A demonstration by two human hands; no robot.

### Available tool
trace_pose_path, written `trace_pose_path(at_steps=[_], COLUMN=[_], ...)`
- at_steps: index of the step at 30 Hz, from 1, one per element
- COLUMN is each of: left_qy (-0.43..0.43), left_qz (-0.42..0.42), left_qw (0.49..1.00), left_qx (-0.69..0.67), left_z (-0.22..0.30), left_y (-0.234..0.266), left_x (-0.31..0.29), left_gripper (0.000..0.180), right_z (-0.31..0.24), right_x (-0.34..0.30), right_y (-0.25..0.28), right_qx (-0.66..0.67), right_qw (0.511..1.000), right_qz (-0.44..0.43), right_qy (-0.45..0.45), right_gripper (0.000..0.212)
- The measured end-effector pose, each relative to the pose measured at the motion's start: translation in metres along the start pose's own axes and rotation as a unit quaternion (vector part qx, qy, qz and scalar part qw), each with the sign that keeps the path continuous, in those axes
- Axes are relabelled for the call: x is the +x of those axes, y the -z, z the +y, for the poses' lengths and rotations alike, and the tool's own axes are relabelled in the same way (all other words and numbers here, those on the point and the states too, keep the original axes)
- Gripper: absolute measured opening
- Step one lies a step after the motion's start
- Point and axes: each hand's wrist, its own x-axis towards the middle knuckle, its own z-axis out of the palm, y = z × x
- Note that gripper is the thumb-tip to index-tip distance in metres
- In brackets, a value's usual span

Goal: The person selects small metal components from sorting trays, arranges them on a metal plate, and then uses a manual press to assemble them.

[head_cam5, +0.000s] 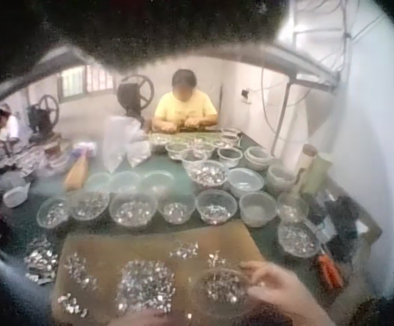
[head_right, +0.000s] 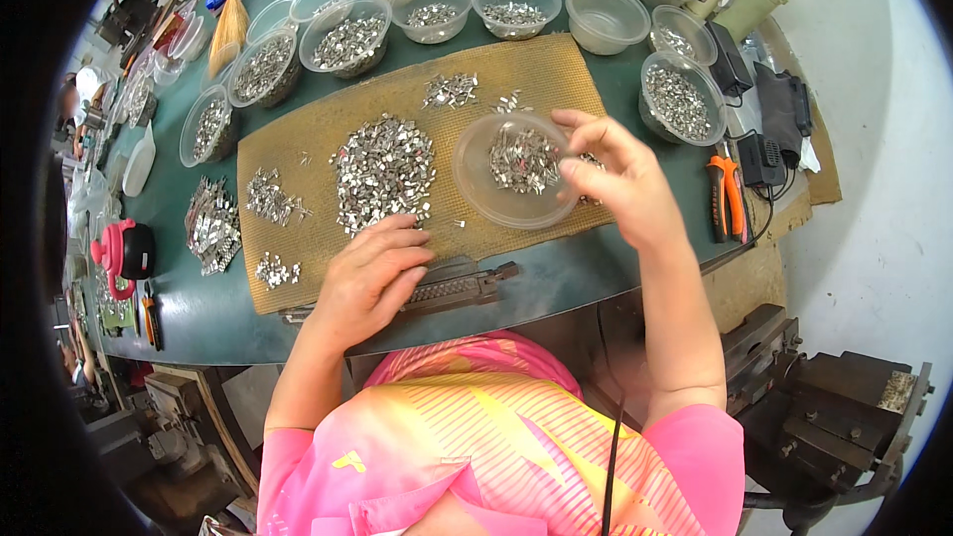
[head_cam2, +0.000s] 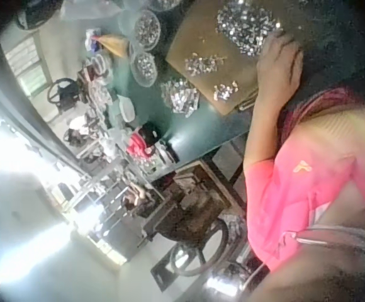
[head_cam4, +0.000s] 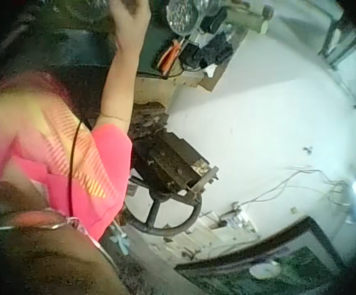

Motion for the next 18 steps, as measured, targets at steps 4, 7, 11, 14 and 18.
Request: trace_pose_path(at_steps=[4, 7, 11, 14, 18], left_qy=[-0.008, -0.009, 0.001, 0.004, 0.006], left_qz=[-0.040, -0.065, -0.082, -0.087, -0.090], left_qw=[0.999, 0.996, 0.994, 0.994, 0.994], left_qx=[0.034, 0.057, 0.073, 0.072, 0.068], left_z=[0.005, 0.008, 0.011, 0.011, 0.010], left_y=[-0.018, -0.030, -0.039, -0.042, -0.043], left_x=[-0.003, -0.005, -0.005, -0.003, -0.002], left_gripper=[0.030, 0.036, 0.038, 0.039, 0.039], right_z=[0.005, 0.005, 0.004, 0.000, -0.003], right_x=[-0.025, -0.033, -0.039, -0.041, -0.040], right_y=[-0.028, -0.038, -0.045, -0.052, -0.055], right_qx=[-0.123, -0.161, -0.232, -0.265, -0.340], right_qw=[0.990, 0.982, 0.960, 0.948, 0.915], right_qz=[0.020, 0.032, 0.023, 0.020, 0.023], right_qy=[0.068, 0.098, 0.156, 0.174, 0.215], right_gripper=[0.017, 0.018, 0.020, 0.019, 0.021])
